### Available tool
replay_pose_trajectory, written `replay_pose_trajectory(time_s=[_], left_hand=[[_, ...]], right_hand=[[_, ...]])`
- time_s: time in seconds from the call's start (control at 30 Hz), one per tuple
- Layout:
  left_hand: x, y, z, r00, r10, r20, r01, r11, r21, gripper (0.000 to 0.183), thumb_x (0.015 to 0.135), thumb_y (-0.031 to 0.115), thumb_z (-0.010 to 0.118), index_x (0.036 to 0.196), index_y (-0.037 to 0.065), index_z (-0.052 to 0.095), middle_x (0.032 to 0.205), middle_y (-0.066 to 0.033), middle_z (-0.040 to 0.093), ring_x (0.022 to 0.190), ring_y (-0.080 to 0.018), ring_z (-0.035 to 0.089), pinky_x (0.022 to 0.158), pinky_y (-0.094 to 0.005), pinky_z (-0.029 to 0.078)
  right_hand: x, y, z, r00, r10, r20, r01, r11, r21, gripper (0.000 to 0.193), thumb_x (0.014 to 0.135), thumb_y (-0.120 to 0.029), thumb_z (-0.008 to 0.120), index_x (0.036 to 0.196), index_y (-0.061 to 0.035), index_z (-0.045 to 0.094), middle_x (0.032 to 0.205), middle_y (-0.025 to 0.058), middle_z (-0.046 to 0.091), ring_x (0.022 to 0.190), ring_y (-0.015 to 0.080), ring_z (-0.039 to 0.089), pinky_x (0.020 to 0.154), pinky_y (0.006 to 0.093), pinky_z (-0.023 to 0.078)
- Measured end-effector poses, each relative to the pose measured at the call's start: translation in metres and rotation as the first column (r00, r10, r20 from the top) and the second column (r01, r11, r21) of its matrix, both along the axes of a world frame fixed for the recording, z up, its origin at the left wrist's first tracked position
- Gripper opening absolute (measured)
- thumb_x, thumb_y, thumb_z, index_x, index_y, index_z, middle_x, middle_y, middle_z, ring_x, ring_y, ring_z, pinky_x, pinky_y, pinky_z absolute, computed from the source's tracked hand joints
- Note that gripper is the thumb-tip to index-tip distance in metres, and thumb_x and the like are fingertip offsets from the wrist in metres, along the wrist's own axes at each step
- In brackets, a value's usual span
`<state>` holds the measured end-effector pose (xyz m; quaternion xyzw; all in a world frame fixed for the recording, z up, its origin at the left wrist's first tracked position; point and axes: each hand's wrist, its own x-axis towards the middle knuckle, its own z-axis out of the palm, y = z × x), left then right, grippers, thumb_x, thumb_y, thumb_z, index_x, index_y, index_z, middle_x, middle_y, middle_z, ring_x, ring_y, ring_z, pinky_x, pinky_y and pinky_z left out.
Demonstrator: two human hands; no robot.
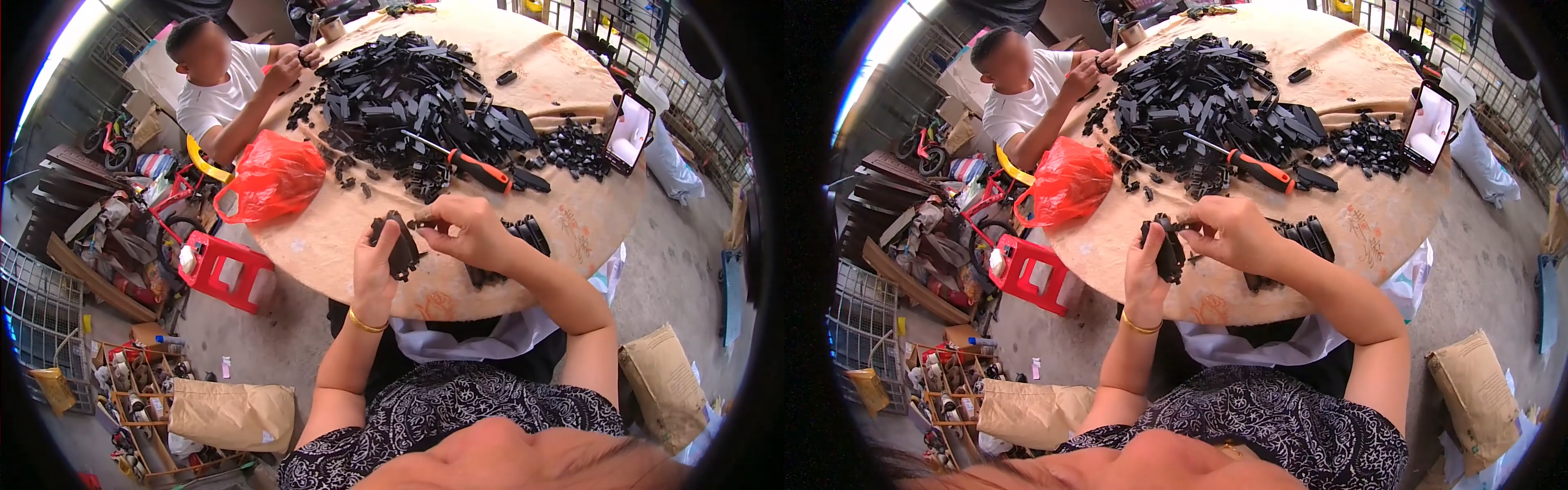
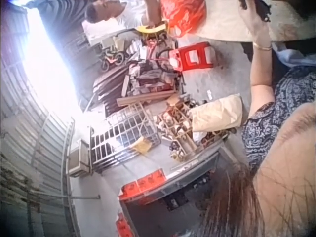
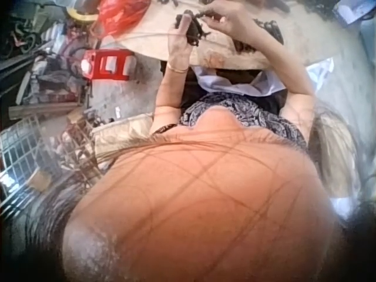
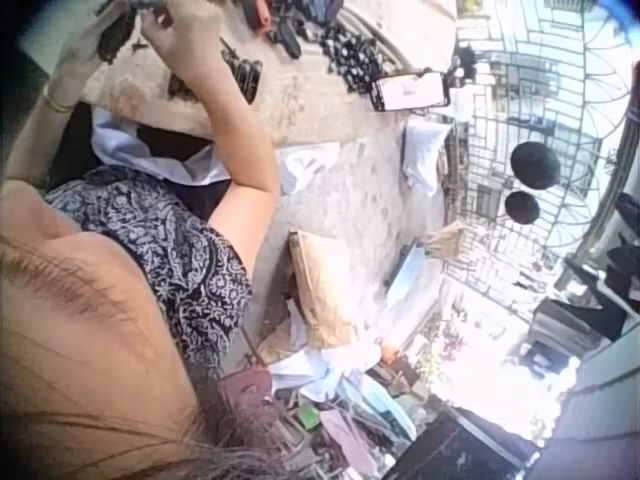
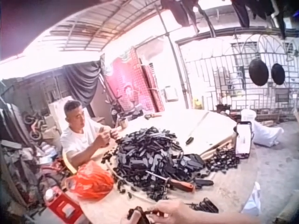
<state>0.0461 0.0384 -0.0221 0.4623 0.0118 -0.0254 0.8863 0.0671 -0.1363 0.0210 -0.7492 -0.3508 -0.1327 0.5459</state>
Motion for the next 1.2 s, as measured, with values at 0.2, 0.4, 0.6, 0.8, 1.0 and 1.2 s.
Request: replay_pose_trajectory(time_s=[0.2,0.4,0.6,0.8,1.0,1.2], left_hand=[[0.0,-0.016,0.006,0.994,0.099,-0.034,-0.098,0.995,0.03,0.022,0.083,0.018,0.061,0.096,0.001,0.056,0.079,-0.0035,0.059,0.064,-0.0102,0.057,0.057,-0.0217,0.048],[-0.004,-0.015,0.011,0.979,0.194,0.058,-0.201,0.961,0.191,0.02,0.079,0.008,0.064,0.097,0.0,0.059,0.082,-0.0014,0.059,0.068,-0.0079,0.055,0.06,-0.0196,0.046],[-0.006,-0.02,0.022,0.971,0.213,0.109,-0.235,0.939,0.251,0.021,0.079,0.009,0.064,0.097,0.0,0.059,0.08,-0.0002,0.058,0.067,-0.0068,0.054,0.06,-0.0189,0.045],[-0.006,-0.023,0.025,0.965,0.255,0.061,-0.262,0.931,0.254,0.021,0.079,0.009,0.065,0.097,0.001,0.059,0.078,0.0008,0.057,0.065,-0.0062,0.052,0.058,-0.0179,0.042],[-0.004,-0.034,0.033,0.925,0.362,0.114,-0.379,0.898,0.224,0.02,0.08,0.011,0.063,0.097,0.001,0.058,0.077,0.0014,0.056,0.062,-0.0053,0.05,0.054,-0.0178,0.04],[0.011,-0.027,0.028,0.9,0.428,0.082,-0.435,0.897,0.081,0.02,0.082,0.015,0.062,0.097,0.003,0.058,0.076,0.0023,0.054,0.063,-0.0057,0.05,0.053,-0.0184,0.042]], right_hand=[[-0.003,-0.002,-0.003,0.971,0.002,0.241,0.055,0.971,-0.231,0.017,0.071,-0.011,0.063,0.083,-0.0019,0.056,0.071,0.0113,0.055,0.066,0.0279,0.056,0.057,0.0357,0.046],[-0.005,-0.001,-0.006,0.981,0.045,0.188,0.007,0.964,-0.267,0.018,0.072,-0.015,0.061,0.079,-0.0021,0.051,0.073,0.0111,0.052,0.07,0.03,0.055,0.058,0.0371,0.046],[-0.008,-0.002,-0.008,0.865,0.06,0.497,0.185,0.884,-0.429,0.013,0.07,-0.012,0.054,0.076,-0.0012,0.051,0.07,0.0097,0.052,0.063,0.0236,0.055,0.055,0.0322,0.046],[-0.015,0.0,-0.006,0.852,0.142,0.503,0.207,0.793,-0.574,0.012,0.068,-0.011,0.051,0.075,-0.0005,0.052,0.068,0.008,0.053,0.062,0.0196,0.056,0.053,0.0275,0.046],[-0.011,0.003,-0.011,0.886,0.09,0.454,0.191,0.822,-0.536,0.019,0.068,-0.008,0.052,0.083,0.004,0.051,0.074,0.0109,0.054,0.063,0.0205,0.057,0.053,0.028,0.046],[-0.019,0.019,-0.018,0.933,-0.016,0.359,0.186,0.876,-0.445,0.045,0.069,-0.007,0.051,0.108,0.014,0.045,0.092,0.0206,0.052,0.069,0.0251,0.059,0.059,0.0299,0.049]])
